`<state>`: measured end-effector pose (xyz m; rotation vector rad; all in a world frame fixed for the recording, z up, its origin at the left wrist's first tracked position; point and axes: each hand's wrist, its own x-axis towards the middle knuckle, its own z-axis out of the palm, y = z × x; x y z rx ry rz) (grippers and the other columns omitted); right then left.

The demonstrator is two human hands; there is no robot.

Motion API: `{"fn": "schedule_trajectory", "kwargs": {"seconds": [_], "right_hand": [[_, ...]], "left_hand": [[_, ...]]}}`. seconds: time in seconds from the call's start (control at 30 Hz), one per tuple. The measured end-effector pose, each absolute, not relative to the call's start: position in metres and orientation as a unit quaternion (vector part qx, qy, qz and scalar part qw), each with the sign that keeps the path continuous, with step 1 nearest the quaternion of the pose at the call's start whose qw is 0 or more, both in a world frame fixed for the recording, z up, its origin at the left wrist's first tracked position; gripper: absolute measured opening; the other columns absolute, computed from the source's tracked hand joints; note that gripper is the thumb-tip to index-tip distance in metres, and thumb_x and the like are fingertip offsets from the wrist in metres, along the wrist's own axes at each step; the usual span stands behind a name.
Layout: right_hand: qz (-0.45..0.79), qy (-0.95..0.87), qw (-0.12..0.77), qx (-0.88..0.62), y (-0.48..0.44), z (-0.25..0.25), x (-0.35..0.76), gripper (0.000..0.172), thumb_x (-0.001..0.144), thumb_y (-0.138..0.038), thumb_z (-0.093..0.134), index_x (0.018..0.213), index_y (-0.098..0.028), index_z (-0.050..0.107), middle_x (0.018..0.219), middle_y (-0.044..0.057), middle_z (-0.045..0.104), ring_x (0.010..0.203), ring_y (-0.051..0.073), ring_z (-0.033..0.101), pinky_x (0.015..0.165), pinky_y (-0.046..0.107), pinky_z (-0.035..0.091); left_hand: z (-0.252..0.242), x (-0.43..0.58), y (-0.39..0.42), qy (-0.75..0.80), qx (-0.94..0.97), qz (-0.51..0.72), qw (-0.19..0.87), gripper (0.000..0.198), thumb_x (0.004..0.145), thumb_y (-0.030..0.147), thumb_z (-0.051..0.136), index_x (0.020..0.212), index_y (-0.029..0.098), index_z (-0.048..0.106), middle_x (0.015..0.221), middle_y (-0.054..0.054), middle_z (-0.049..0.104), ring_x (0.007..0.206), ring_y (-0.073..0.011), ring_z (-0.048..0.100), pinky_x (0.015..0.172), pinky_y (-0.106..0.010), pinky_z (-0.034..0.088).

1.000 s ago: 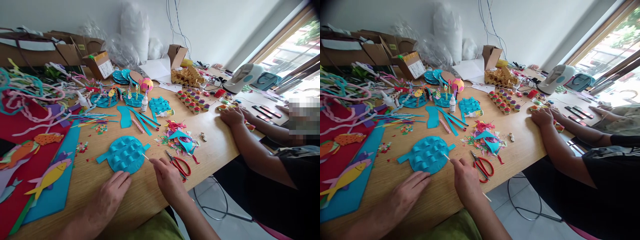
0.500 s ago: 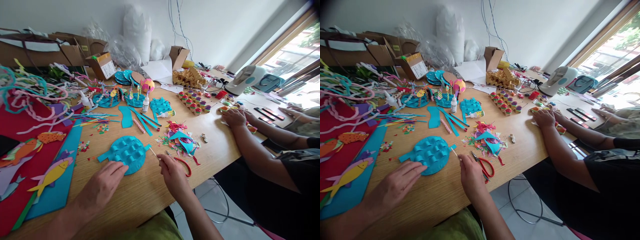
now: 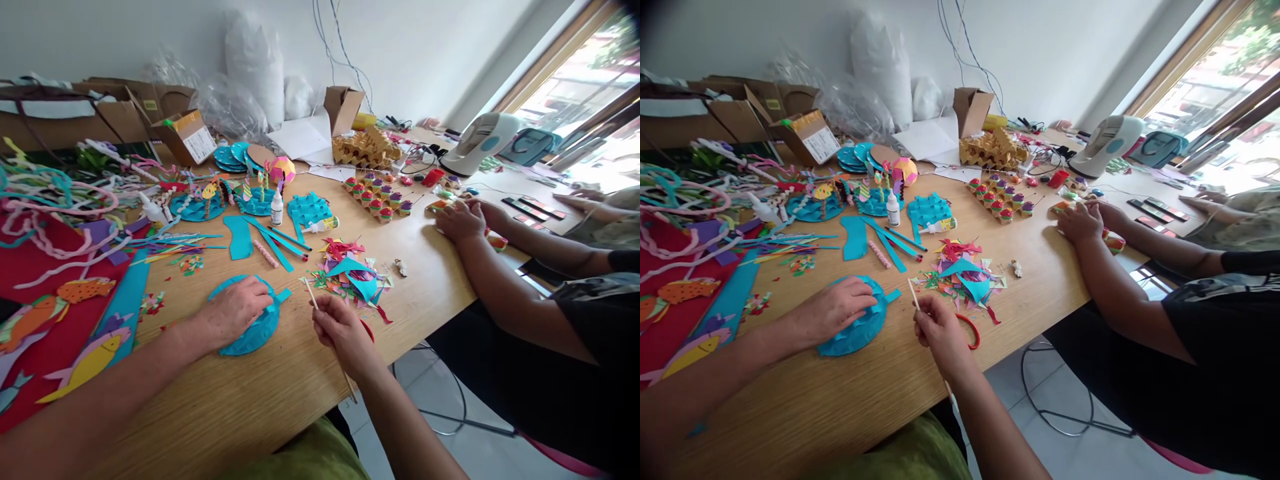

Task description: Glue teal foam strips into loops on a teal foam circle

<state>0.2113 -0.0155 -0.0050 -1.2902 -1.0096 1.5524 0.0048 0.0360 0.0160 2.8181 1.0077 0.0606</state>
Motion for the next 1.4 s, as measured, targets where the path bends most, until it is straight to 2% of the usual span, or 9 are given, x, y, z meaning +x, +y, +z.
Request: {"fn": "schedule_trajectory", "kwargs": {"seconds": [0.17, 0.4, 0.53, 0.63, 0.77, 1.0, 1.13, 1.27, 1.4], "right_hand": [[0.681, -0.366, 0.402, -0.491, 0.003, -0.003, 0.2, 0.014, 0.066, -0.023, 0.058, 0.075, -0.017, 0.05, 0.064, -0.007, 0.047, 0.046, 0.003, 0.036, 0.039, 0.015, 0.02], [0.678, -0.372, 0.353, -0.526, 0.019, -0.011, 0.2, 0.024, 0.069, -0.018, 0.052, 0.093, -0.017, 0.055, 0.081, -0.001, 0.06, 0.046, 0.003, 0.044, 0.037, 0.015, 0.019], [0.678, -0.375, 0.326, -0.542, 0.019, -0.011, 0.202, 0.025, 0.074, -0.021, 0.052, 0.099, -0.016, 0.056, 0.088, 0.003, 0.063, 0.045, 0.003, 0.045, 0.039, 0.016, 0.022], [0.672, -0.393, 0.34, -0.527, 0.015, -0.004, 0.206, 0.026, 0.08, -0.032, 0.051, 0.1, -0.016, 0.057, 0.085, 0.003, 0.059, 0.047, 0.003, 0.042, 0.039, 0.017, 0.021], [0.607, -0.501, 0.336, -0.517, 0.005, 0.007, 0.212, 0.039, 0.088, -0.046, 0.039, 0.096, -0.016, 0.062, 0.076, 0.002, 0.054, 0.052, 0.006, 0.039, 0.042, 0.018, 0.025], [0.447, -0.659, 0.181, -0.577, -0.011, 0.012, 0.197, 0.025, 0.086, -0.017, 0.039, 0.083, -0.017, 0.064, 0.062, -0.001, 0.056, 0.055, 0.009, 0.048, 0.052, 0.02, 0.033], [0.322, -0.691, 0.103, -0.639, -0.014, 0.005, 0.184, 0.024, 0.085, -0.014, 0.043, 0.097, -0.018, 0.063, 0.076, 0.005, 0.066, 0.07, 0.015, 0.06, 0.059, 0.022, 0.036], [0.283, -0.707, 0.108, -0.639, -0.014, -0.006, 0.179, 0.026, 0.085, -0.011, 0.042, 0.1, -0.018, 0.062, 0.092, 0.007, 0.067, 0.082, 0.016, 0.061, 0.064, 0.022, 0.038], [0.28, -0.716, 0.112, -0.629, -0.014, -0.012, 0.178, 0.026, 0.084, -0.01, 0.043, 0.099, -0.018, 0.063, 0.095, 0.008, 0.064, 0.087, 0.016, 0.06, 0.069, 0.02, 0.039]], "left_hand": [[0.011, 0.007, 0.038, 0.329, 0.941, 0.009, 0.084, 0.012, 0.079, 0.011, 0.057, 0.089, 0.017, 0.061, 0.093, -0.005, 0.062, 0.094, -0.021, 0.053, 0.086, -0.037, 0.043], [0.01, -0.002, 0.043, 0.317, 0.944, 0.05, 0.079, 0.014, 0.083, 0.014, 0.052, 0.091, 0.017, 0.062, 0.093, -0.005, 0.062, 0.093, -0.0197, 0.052, 0.085, -0.035, 0.043], [0.009, -0.007, 0.044, 0.307, 0.944, 0.079, 0.094, 0.024, 0.085, 0.009, 0.043, 0.093, 0.017, 0.064, 0.092, -0.006, 0.063, 0.091, -0.0195, 0.053, 0.083, -0.034, 0.044], [0.01, -0.008, 0.042, 0.311, 0.941, 0.08, 0.107, 0.025, 0.086, 0.009, 0.041, 0.093, 0.016, 0.064, 0.093, -0.007, 0.064, 0.091, -0.0207, 0.053, 0.081, -0.035, 0.044], [0.014, -0.006, 0.043, 0.332, 0.932, 0.084, 0.117, 0.022, 0.087, 0.014, 0.042, 0.092, 0.016, 0.064, 0.089, -0.007, 0.064, 0.089, -0.0207, 0.054, 0.08, -0.033, 0.045], [0.025, 0.011, 0.065, 0.313, 0.942, 0.065, 0.1, 0.018, 0.085, 0.01, 0.047, 0.09, 0.016, 0.064, 0.092, -0.006, 0.063, 0.094, -0.0201, 0.053, 0.081, -0.031, 0.043], [0.028, 0.03, 0.082, 0.265, 0.961, -0.024, 0.077, 0.019, 0.085, 0.01, 0.047, 0.082, 0.015, 0.065, 0.09, -0.007, 0.064, 0.095, -0.0202, 0.052, 0.083, -0.031, 0.04], [0.026, 0.043, 0.096, 0.235, 0.964, -0.088, 0.082, 0.018, 0.08, 0.007, 0.051, 0.083, 0.017, 0.065, 0.088, -0.006, 0.065, 0.088, -0.0196, 0.055, 0.076, -0.029, 0.041], [0.027, 0.049, 0.105, 0.262, 0.95, -0.15, 0.075, 0.017, 0.073, 0.005, 0.055, 0.08, 0.016, 0.066, 0.08, -0.008, 0.067, 0.08, -0.0216, 0.059, 0.068, -0.03, 0.043]]}}
